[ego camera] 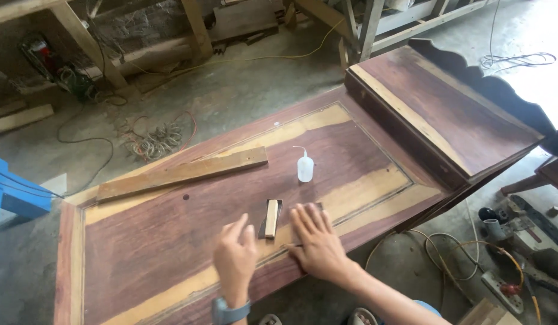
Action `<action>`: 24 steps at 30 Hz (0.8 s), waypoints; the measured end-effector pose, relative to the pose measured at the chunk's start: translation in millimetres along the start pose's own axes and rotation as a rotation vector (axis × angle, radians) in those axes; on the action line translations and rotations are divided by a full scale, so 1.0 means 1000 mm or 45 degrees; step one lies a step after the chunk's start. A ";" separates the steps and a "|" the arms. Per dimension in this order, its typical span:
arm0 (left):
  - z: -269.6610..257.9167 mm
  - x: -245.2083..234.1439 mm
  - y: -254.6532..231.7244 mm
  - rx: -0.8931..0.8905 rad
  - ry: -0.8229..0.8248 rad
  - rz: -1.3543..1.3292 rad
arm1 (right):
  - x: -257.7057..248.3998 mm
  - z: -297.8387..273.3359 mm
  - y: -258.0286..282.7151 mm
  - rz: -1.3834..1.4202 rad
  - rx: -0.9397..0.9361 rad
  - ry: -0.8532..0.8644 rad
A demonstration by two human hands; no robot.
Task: Manually sanding the surface of a wooden furniture piece using a sanding block.
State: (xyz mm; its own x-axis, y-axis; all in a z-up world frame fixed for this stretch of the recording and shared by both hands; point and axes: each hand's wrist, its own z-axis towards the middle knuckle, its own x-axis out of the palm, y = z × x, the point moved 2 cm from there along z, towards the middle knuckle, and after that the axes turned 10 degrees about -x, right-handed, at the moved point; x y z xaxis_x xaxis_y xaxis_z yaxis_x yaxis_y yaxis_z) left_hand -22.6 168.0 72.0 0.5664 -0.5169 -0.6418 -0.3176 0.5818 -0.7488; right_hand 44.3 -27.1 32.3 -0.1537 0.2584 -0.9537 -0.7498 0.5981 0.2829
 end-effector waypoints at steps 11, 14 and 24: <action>0.001 -0.015 0.011 0.087 0.078 -0.157 | 0.000 0.014 0.019 0.009 -0.213 -0.307; -0.010 -0.012 0.015 0.171 0.086 -0.110 | -0.004 0.017 0.048 -0.139 -0.249 -0.456; -0.017 0.002 0.064 0.172 -0.002 0.168 | 0.046 0.080 0.058 -0.276 0.025 -0.308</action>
